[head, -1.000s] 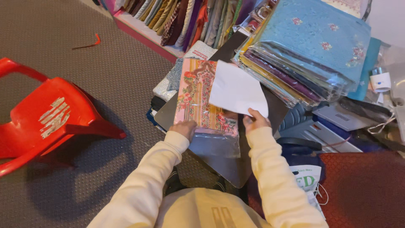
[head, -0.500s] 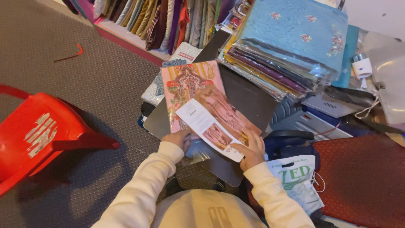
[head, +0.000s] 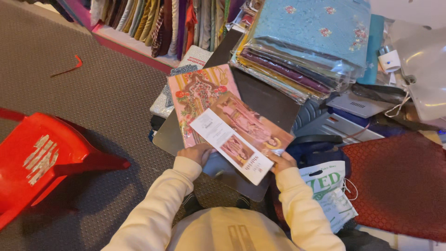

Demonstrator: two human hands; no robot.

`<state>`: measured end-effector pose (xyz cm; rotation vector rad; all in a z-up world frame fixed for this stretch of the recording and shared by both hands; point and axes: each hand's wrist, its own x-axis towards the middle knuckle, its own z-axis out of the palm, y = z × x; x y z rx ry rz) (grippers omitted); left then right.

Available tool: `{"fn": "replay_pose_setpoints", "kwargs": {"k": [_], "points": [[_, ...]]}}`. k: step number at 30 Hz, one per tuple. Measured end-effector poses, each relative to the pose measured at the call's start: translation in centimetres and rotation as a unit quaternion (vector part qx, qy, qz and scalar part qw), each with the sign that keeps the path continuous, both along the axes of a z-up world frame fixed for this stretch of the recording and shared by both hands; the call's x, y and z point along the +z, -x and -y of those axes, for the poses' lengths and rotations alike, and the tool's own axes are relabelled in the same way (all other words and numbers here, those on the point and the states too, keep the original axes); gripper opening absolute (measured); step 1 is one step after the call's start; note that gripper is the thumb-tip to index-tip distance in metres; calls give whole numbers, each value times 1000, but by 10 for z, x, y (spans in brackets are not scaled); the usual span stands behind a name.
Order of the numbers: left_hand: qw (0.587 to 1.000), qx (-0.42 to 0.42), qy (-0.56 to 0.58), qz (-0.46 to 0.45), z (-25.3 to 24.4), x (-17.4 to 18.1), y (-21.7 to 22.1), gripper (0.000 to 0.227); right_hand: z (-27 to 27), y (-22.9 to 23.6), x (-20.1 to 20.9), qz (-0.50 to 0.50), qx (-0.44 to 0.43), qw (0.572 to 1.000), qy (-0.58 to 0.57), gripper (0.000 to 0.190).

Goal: The person folds a pink floral garment on a table and places it into a clear plastic bag. They then insert a white paper sheet and a printed brochure into the bag before finishing the packaging.

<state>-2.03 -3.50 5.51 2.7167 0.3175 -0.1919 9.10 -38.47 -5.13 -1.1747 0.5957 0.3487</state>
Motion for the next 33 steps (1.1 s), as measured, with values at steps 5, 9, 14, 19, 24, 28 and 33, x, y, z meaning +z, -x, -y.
{"fn": "replay_pose_setpoints", "kwargs": {"k": [5,9,14,19,24,28,33], "points": [[999,-29,3,37,33,-9,-28,32,93,29,28,48,-101,992,57,13],[972,-64,-11,226,60,-22,-39,23,107,67,70,29,-69,997,24,26],[930,-85,-73,349,65,-14,-41,14,116,105,102,-2,0,999,-37,49],[926,-126,-66,350,70,28,-37,21,110,106,92,15,22,998,-52,66],[930,-86,-28,356,66,33,-35,37,143,87,26,84,70,994,25,56],[944,-88,-20,317,61,20,-35,20,171,86,15,43,88,995,-5,66],[943,-74,-23,324,64,23,-35,25,180,78,-13,48,111,992,37,56]]}}
